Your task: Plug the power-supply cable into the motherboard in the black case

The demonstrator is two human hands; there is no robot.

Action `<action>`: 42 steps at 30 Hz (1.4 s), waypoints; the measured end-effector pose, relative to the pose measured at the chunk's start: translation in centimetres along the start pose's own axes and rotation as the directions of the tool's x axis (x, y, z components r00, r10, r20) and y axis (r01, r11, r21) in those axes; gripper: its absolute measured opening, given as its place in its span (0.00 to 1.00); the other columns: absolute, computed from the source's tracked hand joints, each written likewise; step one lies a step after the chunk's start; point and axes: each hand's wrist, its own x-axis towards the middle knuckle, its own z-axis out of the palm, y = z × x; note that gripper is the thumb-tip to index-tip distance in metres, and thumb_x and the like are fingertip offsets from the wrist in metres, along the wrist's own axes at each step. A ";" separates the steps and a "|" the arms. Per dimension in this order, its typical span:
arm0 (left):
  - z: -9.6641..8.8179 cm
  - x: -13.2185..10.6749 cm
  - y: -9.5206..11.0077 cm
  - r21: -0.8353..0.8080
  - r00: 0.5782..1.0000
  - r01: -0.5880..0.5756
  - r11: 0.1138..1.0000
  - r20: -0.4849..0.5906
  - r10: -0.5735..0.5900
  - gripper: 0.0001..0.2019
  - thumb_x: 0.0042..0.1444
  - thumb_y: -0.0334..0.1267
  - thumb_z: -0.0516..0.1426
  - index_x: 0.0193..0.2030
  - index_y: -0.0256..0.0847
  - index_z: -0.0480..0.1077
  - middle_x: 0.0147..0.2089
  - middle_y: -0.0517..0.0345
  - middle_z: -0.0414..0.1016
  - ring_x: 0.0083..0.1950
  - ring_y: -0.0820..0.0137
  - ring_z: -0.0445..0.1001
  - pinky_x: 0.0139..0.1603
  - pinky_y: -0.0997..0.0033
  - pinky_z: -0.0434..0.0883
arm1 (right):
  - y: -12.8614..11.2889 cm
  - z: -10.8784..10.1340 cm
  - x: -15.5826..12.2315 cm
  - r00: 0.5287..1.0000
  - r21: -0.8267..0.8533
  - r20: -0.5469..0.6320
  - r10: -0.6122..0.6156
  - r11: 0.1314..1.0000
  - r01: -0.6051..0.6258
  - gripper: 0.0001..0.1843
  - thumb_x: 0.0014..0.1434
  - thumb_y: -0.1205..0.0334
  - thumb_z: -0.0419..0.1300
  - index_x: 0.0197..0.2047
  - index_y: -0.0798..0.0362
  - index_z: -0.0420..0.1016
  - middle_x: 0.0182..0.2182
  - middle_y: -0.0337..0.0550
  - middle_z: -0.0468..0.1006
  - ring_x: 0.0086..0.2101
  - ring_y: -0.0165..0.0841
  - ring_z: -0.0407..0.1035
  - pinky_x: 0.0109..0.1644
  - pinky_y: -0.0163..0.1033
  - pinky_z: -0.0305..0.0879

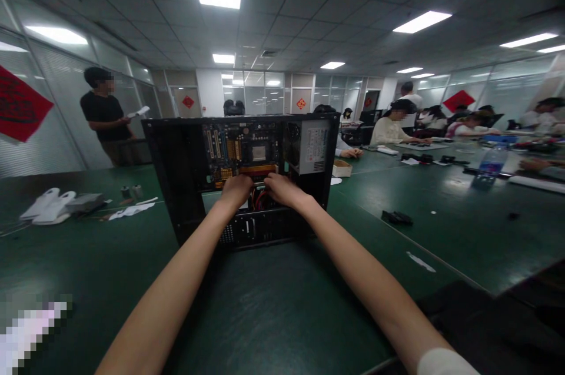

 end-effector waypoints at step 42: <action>1.0 0.1 -0.4 -0.190 0.997 0.052 0.980 -0.049 -0.063 0.18 0.66 0.39 0.50 0.51 0.47 0.80 0.51 0.47 0.82 0.52 0.53 0.80 0.49 0.59 0.74 | 2.1 1.6 3.2 0.969 -0.108 -0.043 -0.244 0.965 0.239 0.11 0.66 0.68 0.55 0.51 0.59 0.72 0.51 0.55 0.74 0.49 0.40 0.71 0.49 0.39 0.64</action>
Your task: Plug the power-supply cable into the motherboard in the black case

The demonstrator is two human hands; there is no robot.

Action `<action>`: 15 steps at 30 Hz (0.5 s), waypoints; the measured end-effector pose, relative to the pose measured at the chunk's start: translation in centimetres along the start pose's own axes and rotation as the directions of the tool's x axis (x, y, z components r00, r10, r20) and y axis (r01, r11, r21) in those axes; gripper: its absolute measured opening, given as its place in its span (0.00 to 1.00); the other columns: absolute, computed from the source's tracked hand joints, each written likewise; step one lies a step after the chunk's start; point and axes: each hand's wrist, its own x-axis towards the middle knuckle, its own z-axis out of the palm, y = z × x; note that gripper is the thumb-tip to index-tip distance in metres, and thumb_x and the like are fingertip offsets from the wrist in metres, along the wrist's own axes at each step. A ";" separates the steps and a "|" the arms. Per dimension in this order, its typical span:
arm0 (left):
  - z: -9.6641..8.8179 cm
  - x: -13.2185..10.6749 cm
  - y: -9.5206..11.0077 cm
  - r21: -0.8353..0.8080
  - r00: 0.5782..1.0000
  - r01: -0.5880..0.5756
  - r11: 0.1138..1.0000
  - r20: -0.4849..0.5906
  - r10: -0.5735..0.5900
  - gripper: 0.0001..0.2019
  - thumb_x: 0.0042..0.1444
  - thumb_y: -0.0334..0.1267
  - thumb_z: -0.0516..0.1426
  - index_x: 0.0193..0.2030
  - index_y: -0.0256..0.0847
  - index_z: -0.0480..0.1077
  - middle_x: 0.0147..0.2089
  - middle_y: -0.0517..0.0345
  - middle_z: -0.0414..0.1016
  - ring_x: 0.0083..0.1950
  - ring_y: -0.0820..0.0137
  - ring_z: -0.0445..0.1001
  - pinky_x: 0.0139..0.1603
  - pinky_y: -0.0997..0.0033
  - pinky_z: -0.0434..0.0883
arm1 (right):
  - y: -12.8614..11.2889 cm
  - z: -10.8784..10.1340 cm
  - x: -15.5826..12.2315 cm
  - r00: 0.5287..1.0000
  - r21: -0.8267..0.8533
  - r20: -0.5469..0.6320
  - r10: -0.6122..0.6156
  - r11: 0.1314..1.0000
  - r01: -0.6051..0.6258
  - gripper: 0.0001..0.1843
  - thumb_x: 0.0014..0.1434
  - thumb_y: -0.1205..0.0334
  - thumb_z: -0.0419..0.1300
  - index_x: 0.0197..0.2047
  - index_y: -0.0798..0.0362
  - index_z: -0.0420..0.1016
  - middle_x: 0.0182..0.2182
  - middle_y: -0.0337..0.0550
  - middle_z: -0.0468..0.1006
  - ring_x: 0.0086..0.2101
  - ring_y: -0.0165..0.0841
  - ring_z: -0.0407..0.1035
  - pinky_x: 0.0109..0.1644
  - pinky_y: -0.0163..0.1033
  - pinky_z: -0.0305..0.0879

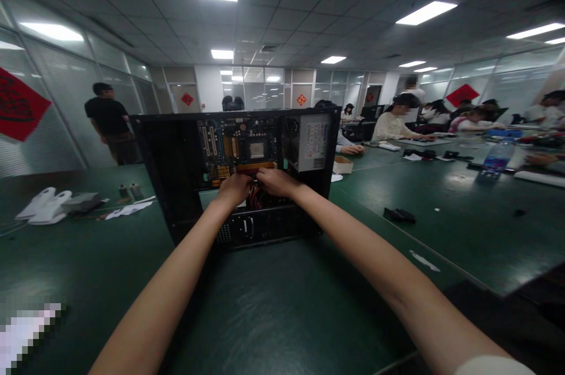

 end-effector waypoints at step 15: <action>0.2 0.4 -0.1 0.022 1.000 0.013 1.000 -0.024 -0.012 0.18 0.67 0.43 0.49 0.51 0.47 0.80 0.49 0.46 0.82 0.51 0.52 0.80 0.49 0.57 0.75 | -0.5 -0.8 0.1 0.999 -0.053 0.029 0.020 0.998 -0.019 0.13 0.67 0.70 0.53 0.52 0.60 0.72 0.51 0.55 0.74 0.49 0.41 0.72 0.47 0.40 0.66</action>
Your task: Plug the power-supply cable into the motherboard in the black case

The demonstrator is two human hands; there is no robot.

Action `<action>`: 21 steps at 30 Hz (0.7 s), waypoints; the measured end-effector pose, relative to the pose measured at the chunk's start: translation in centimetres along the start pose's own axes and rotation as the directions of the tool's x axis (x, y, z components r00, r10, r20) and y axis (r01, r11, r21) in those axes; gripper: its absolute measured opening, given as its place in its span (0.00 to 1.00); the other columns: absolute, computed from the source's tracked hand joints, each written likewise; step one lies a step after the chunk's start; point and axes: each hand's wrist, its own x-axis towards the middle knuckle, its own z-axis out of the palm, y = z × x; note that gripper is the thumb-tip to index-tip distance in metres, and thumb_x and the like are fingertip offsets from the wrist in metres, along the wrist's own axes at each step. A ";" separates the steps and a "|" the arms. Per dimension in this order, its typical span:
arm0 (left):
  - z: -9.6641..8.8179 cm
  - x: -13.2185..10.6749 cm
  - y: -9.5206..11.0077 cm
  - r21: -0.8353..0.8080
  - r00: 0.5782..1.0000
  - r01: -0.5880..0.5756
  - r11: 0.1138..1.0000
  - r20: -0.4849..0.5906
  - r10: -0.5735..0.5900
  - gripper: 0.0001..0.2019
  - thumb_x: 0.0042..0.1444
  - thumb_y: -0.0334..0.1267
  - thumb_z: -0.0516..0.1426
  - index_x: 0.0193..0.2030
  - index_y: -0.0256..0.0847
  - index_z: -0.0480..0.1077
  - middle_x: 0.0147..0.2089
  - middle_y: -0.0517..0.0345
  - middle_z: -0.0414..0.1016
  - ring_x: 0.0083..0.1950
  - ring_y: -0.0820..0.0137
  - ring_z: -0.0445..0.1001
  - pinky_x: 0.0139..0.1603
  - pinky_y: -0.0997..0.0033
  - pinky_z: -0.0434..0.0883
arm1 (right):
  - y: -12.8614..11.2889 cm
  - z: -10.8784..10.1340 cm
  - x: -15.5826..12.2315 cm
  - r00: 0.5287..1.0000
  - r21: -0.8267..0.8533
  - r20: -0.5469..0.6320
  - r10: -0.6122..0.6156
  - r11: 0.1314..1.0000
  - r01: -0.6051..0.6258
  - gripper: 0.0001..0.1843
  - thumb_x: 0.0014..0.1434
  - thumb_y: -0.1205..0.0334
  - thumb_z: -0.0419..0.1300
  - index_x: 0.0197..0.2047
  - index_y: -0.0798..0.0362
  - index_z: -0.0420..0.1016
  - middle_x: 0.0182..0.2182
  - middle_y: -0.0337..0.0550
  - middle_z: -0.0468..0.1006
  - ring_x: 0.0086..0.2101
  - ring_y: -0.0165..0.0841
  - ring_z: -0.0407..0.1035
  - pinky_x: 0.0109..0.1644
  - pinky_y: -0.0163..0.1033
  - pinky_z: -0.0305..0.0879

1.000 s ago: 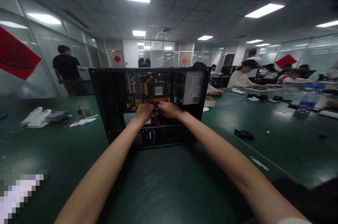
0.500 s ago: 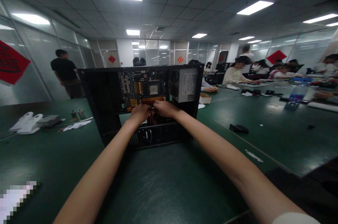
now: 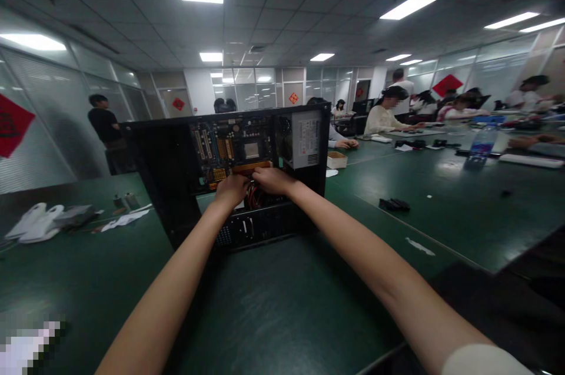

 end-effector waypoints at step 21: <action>-1.2 -0.3 1.2 0.047 0.999 -0.002 0.999 0.049 0.000 0.20 0.66 0.40 0.48 0.49 0.40 0.81 0.48 0.39 0.82 0.51 0.49 0.80 0.48 0.54 0.75 | 0.4 0.7 -0.8 0.983 0.093 0.053 0.177 0.979 -0.181 0.16 0.67 0.73 0.50 0.46 0.59 0.80 0.46 0.58 0.81 0.47 0.42 0.75 0.50 0.40 0.67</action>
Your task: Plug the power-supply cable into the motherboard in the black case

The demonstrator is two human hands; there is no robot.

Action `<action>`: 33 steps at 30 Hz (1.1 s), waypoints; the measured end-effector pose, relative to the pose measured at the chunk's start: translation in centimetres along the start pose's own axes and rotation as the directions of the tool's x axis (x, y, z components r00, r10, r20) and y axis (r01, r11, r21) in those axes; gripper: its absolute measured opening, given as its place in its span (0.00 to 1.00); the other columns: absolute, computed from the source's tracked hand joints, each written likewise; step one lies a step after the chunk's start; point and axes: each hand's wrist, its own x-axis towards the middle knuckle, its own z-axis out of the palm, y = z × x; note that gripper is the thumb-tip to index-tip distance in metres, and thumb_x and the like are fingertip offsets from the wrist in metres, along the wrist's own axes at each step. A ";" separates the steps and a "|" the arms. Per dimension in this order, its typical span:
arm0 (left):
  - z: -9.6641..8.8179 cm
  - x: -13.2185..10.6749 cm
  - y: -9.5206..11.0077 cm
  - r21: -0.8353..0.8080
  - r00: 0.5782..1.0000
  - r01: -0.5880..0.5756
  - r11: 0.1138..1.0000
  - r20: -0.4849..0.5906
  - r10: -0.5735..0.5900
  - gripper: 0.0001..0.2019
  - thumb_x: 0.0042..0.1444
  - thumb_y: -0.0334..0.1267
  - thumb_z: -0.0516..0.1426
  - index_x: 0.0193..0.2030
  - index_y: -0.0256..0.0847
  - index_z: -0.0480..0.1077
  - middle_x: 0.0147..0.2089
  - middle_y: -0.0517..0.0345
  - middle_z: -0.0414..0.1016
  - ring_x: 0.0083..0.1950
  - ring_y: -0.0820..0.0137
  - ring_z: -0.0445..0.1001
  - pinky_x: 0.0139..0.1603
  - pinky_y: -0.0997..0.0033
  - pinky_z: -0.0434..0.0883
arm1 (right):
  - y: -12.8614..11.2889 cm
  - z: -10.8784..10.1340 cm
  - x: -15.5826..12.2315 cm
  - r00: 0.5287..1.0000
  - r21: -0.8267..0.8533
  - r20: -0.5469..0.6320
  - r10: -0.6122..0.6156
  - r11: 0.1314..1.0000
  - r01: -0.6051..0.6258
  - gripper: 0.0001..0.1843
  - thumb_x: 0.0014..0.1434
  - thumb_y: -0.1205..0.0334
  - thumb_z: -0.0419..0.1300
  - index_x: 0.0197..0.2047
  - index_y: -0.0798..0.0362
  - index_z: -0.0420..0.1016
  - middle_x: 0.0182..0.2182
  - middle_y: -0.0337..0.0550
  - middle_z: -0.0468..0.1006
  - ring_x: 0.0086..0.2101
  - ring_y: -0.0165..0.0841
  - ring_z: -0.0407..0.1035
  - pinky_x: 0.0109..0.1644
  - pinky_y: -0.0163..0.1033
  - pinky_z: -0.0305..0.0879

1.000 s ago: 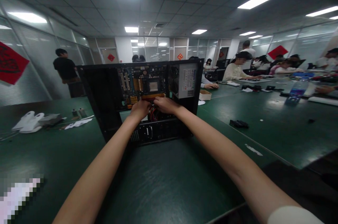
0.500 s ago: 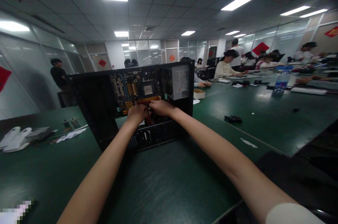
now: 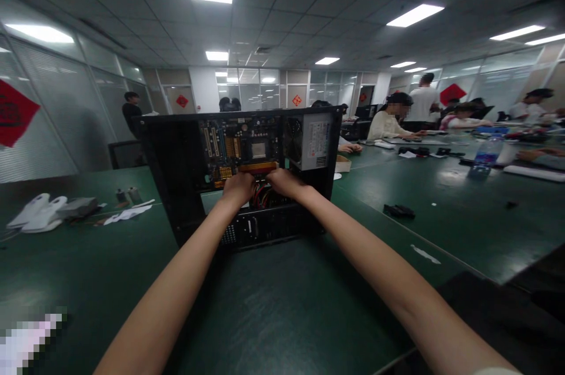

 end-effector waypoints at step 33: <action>2.0 -6.6 5.3 -0.072 0.970 -0.187 0.980 -0.169 0.173 0.24 0.71 0.48 0.45 0.38 0.41 0.79 0.39 0.49 0.83 0.40 0.59 0.80 0.38 0.64 0.70 | -1.1 -2.1 -6.5 0.967 -0.152 -0.193 -0.166 0.979 0.137 0.13 0.71 0.64 0.51 0.43 0.56 0.77 0.37 0.50 0.79 0.38 0.37 0.73 0.40 0.39 0.60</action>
